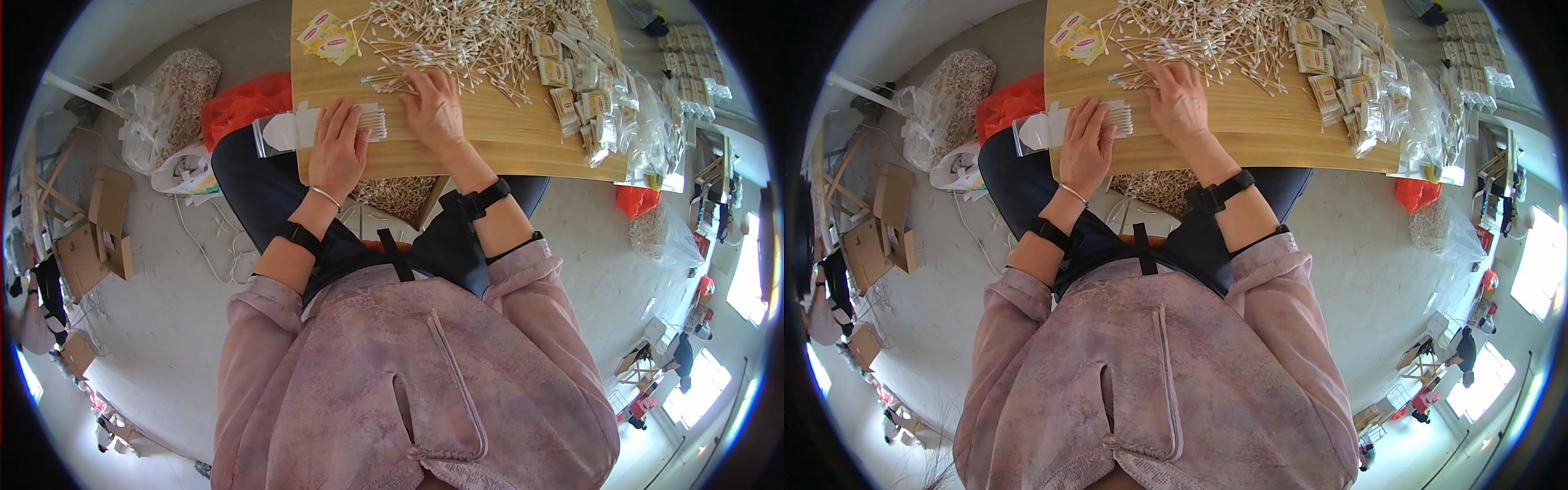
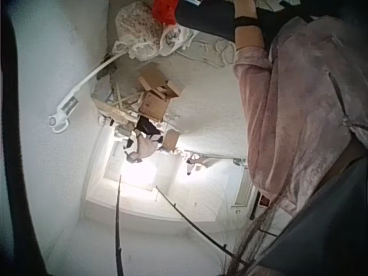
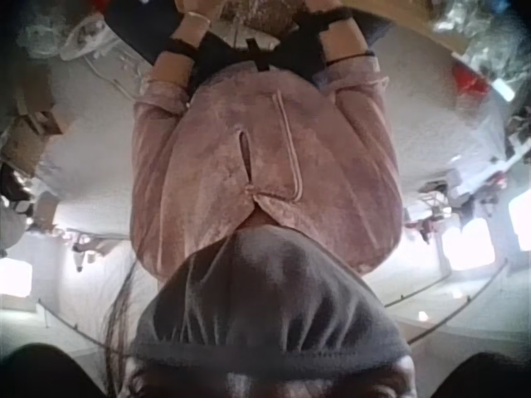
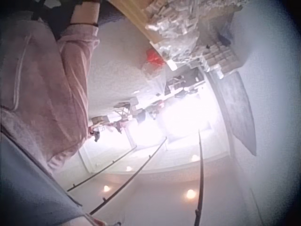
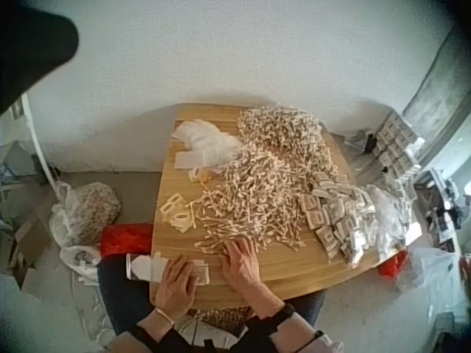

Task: Manually counting, aligning, and placing cotton swabs into small plastic bags.

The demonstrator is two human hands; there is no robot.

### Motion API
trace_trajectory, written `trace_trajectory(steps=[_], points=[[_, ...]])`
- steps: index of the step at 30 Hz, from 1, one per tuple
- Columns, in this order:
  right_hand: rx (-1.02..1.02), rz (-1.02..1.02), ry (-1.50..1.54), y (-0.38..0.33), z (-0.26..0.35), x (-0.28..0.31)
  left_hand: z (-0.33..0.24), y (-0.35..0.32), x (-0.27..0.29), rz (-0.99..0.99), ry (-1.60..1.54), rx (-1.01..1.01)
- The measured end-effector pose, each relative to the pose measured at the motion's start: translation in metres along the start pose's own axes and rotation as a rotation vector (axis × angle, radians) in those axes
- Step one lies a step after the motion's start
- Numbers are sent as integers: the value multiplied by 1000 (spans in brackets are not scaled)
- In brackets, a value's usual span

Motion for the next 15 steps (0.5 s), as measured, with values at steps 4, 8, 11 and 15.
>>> trace_trajectory(steps=[4, 8, 11, 15], points=[[-74, -26, -103, 10, -17, 9, 0, -1, 0, 3, 17, -1], [-257, -75, -19, 24, -42, 12, -1, 0, -2, -1, 20, -9], [-290, -79, 49, 20, -45, 14, -2, -1, -2, 3, 34, -8], [-54, -67, -117, 3, -14, 12, -1, -2, 0, -2, 37, 0]])
Point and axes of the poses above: each hand's wrist, its own y-axis towards the middle knuckle, its own x-axis out of the back of the hand, z = x × y, the point moved 7 cm from there along y, towards the middle knuckle, and after that the axes turned 1 degree about z, right-handed, at the moved point
